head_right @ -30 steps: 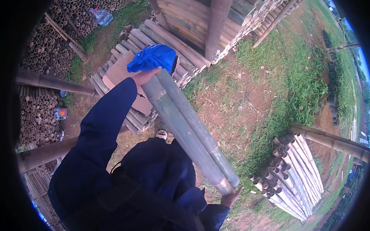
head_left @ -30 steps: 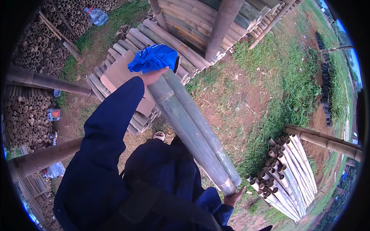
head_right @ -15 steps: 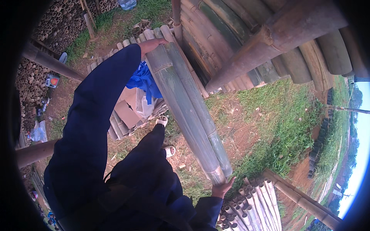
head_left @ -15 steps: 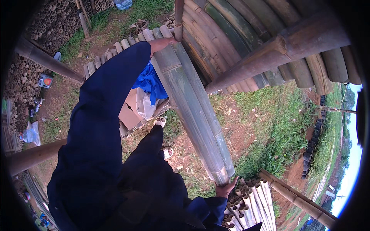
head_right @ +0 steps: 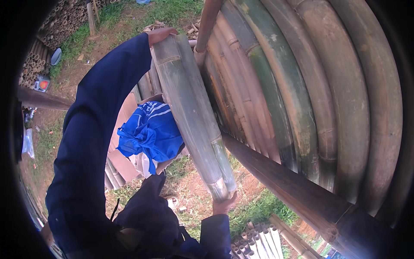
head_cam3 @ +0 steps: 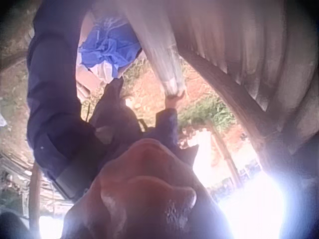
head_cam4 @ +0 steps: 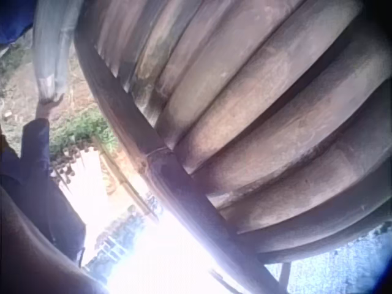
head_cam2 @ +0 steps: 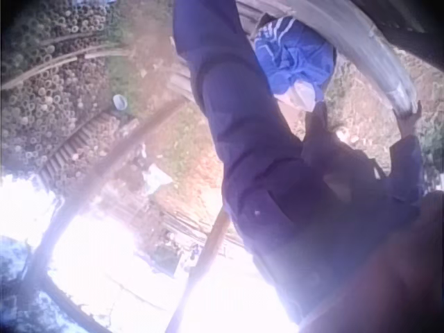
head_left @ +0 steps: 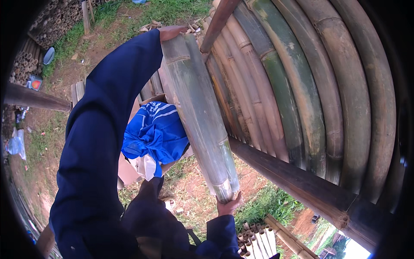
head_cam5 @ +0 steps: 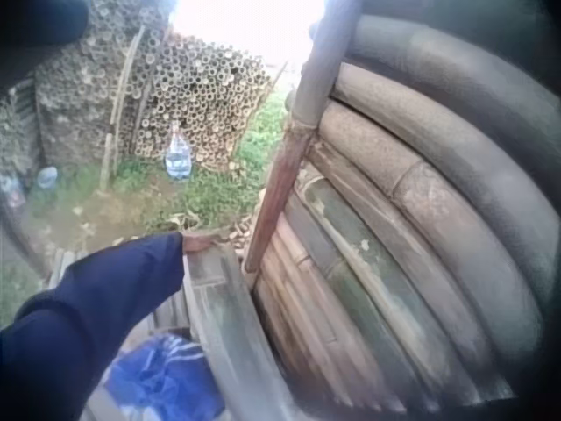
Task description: The person selects bamboo poles from a pile, carries them to a work area, and uses a hand saw to cut a pole into shorter sections. The person handles the bamboo by hand and uses a saw to perform the cutting.
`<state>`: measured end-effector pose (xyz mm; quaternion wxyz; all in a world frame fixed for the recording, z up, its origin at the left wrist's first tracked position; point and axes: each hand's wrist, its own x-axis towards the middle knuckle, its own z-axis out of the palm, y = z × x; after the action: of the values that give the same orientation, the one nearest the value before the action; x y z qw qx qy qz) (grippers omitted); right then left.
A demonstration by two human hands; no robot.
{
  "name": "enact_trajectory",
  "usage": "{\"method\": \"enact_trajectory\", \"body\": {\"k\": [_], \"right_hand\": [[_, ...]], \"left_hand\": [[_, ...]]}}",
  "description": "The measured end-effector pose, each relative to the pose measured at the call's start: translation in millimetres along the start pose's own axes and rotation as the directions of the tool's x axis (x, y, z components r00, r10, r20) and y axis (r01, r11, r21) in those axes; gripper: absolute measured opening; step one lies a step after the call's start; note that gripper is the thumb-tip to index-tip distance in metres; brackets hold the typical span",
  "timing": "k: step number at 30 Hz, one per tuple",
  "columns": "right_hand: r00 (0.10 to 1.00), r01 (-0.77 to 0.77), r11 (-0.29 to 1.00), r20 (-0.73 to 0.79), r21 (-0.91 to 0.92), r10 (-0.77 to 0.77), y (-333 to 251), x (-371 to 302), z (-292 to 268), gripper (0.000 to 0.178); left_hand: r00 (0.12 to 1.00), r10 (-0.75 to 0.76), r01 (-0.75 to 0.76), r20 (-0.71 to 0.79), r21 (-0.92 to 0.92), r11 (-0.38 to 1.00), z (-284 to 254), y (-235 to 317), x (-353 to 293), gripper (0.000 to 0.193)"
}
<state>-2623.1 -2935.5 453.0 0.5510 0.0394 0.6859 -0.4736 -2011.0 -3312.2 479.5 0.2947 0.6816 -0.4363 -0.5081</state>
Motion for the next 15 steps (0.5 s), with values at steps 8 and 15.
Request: {"method": "enact_trajectory", "body": {"k": [8,15], "right_hand": [[0.996,0.029,1.0,0.082,0.007,-0.029,24,68,44,0.09],[0.987,-0.121,0.992,0.11,0.028,0.118,3,71,71,0.082]], "left_hand": [[0.993,-0.066,0.055,-0.1,-0.108,0.993,-25,-46,81,0.058],[0.983,-0.148,0.137,-0.106,-0.1,0.985,-10,-46,117,0.052]]}}
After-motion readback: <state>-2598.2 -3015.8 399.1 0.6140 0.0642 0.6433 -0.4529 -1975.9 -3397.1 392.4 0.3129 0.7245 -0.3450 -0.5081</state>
